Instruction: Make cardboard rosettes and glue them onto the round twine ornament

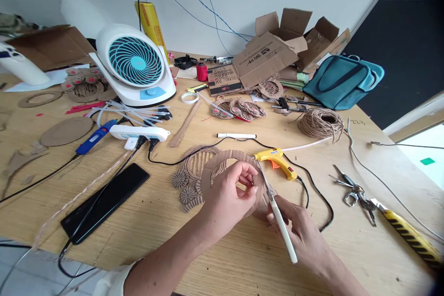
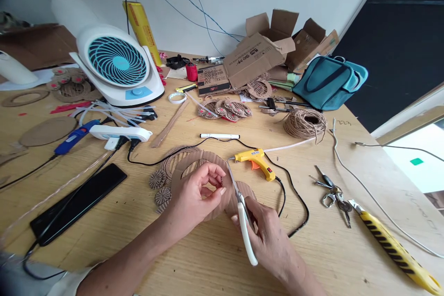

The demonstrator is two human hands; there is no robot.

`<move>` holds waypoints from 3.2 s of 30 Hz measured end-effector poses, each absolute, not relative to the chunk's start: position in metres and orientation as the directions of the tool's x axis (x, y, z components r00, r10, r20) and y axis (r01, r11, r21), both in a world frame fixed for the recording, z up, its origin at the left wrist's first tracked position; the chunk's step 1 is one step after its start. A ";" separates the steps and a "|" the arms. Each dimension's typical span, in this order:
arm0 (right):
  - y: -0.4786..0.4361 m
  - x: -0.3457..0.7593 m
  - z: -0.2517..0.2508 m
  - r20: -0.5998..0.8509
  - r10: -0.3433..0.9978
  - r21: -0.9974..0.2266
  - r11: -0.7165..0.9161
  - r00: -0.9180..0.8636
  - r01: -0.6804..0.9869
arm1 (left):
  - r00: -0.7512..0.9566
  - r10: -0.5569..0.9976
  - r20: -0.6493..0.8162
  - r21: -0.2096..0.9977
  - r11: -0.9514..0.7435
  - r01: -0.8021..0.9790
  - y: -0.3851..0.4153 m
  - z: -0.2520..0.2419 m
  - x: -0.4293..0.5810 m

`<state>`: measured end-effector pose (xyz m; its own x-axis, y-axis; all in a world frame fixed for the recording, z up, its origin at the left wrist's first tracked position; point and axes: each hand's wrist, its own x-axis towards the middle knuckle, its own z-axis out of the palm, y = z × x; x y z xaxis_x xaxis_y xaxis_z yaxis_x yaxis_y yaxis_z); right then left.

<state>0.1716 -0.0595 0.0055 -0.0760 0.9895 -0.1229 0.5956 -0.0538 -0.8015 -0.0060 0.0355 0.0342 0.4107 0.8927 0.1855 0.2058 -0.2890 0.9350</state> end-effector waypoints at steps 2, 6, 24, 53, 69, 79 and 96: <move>-0.060 0.172 0.005 -0.102 0.992 -0.807 -0.039 -0.074 0.589 | 0.412 0.892 0.186 0.934 -0.291 0.209 0.035 0.034 -0.006; -0.060 0.172 0.003 -0.104 0.993 -0.821 -0.054 -0.055 0.569 | 0.416 0.889 0.191 0.935 -0.294 0.200 0.035 0.033 -0.007; -0.057 0.174 0.007 -0.104 0.994 -0.836 -0.077 -0.019 0.543 | 0.429 0.887 0.173 0.942 -0.275 0.190 0.037 0.035 -0.006; -0.039 0.155 0.007 -0.068 0.967 -0.998 -0.070 0.244 0.000 | 0.429 0.893 0.137 0.989 -0.147 -0.010 0.037 0.015 0.007; -0.042 0.192 0.004 -0.117 0.962 -0.992 -0.104 0.248 -0.065 | 0.500 0.853 0.148 0.910 -0.316 0.270 0.060 0.040 -0.023; -0.043 0.182 -0.001 -0.093 0.972 -0.995 -0.081 0.216 -0.060 | 0.351 0.932 -0.095 0.948 0.193 -0.254 0.059 0.032 -0.012; -0.049 0.169 0.013 -0.044 0.995 -0.979 -0.061 0.091 0.196 | 0.615 0.780 -0.113 0.984 0.176 -0.042 0.068 0.032 -0.023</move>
